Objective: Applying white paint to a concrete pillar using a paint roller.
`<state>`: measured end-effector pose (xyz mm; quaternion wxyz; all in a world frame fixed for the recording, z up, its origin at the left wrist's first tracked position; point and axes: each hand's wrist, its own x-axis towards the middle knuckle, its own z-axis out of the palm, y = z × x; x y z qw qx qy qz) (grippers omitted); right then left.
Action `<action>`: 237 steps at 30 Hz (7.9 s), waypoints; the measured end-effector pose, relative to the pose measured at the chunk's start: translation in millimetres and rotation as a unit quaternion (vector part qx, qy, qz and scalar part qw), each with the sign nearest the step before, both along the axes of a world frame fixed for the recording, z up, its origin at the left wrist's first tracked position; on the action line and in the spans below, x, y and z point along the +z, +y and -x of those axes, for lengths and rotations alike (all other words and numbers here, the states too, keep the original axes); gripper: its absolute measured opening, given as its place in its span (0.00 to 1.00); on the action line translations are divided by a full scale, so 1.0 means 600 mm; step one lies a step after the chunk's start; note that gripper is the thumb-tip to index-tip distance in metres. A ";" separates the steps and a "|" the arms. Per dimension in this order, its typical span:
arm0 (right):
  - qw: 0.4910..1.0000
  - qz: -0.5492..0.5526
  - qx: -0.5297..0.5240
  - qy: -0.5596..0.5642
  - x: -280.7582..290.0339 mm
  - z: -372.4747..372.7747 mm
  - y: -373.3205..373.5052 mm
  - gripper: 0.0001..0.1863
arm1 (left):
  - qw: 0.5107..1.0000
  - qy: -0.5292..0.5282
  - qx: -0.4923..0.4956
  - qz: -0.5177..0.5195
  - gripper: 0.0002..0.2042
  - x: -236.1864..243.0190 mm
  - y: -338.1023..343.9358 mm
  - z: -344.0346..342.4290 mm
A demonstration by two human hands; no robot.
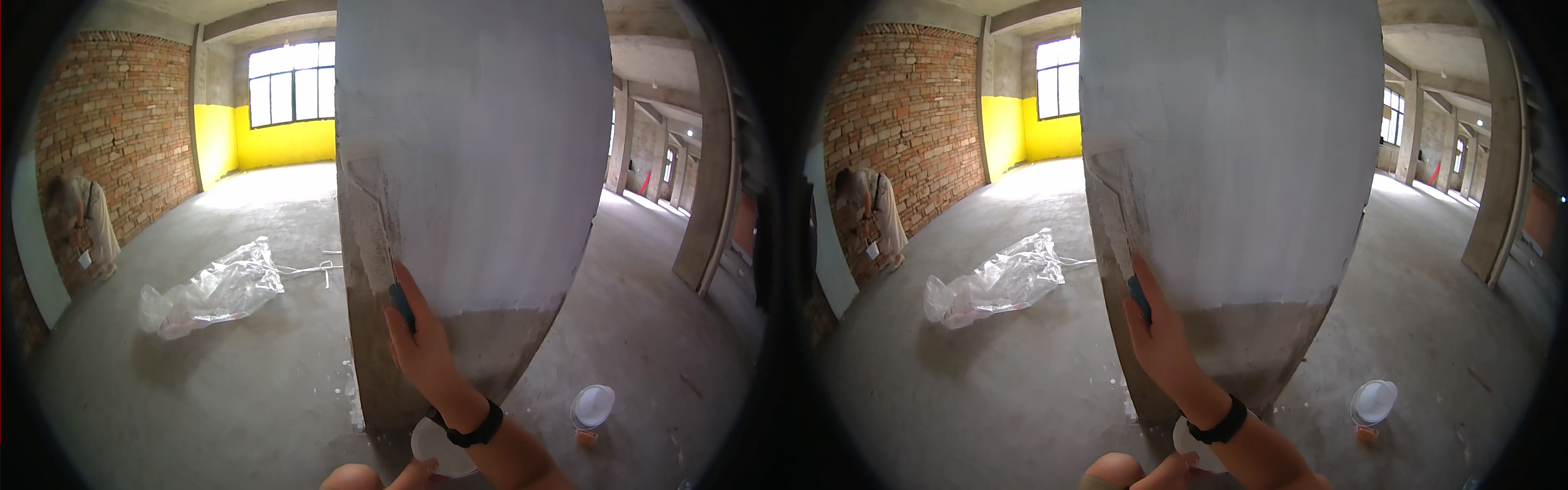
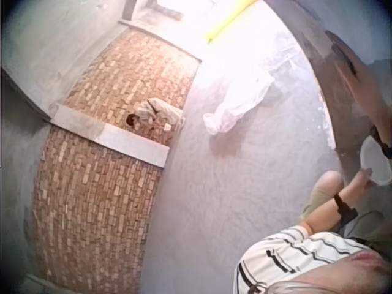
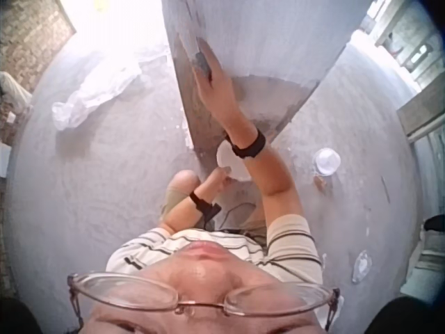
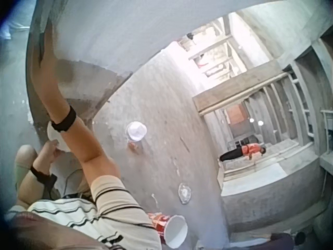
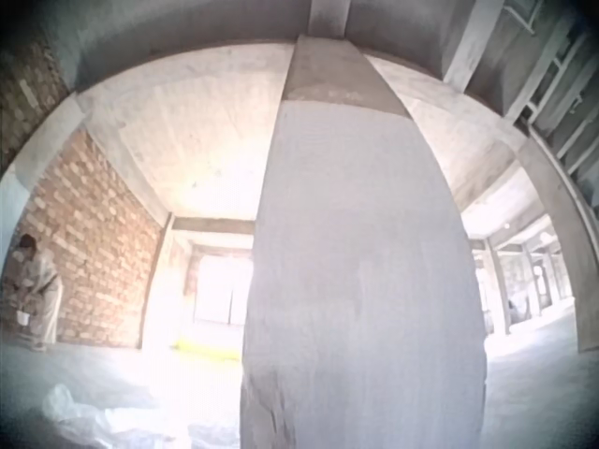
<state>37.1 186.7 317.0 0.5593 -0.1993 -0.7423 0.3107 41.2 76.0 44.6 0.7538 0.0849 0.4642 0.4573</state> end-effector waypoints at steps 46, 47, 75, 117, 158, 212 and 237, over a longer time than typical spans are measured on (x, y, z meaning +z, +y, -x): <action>0.997 0.022 0.012 -0.069 -0.132 0.029 -0.063 0.28 | 0.995 -0.059 0.006 -0.086 0.19 -0.084 0.028 0.018; 0.998 -0.004 0.013 -0.058 -0.113 0.038 -0.055 0.29 | 0.995 -0.058 0.006 -0.083 0.19 -0.080 0.027 0.018; 0.922 0.110 -0.218 -0.299 -0.178 -0.355 -0.152 0.15 | 0.996 0.044 0.014 -0.072 0.23 0.043 0.008 0.042; 0.800 0.236 -0.089 -0.544 -0.236 -0.392 -0.144 0.16 | 0.989 0.112 -0.045 -0.083 0.27 0.036 -0.007 0.012; 0.768 0.629 -0.107 -0.059 -0.194 -0.494 -0.253 0.19 | 0.998 0.017 -0.039 -0.043 0.21 0.045 0.015 0.037; 0.731 0.669 0.093 0.099 -0.288 -0.427 -0.258 0.24 | 0.998 0.014 -0.004 -0.067 0.21 0.036 0.015 0.033; 0.750 0.647 0.112 0.082 -0.274 -0.423 -0.247 0.24 | 0.999 0.020 -0.004 -0.050 0.20 0.033 0.021 0.027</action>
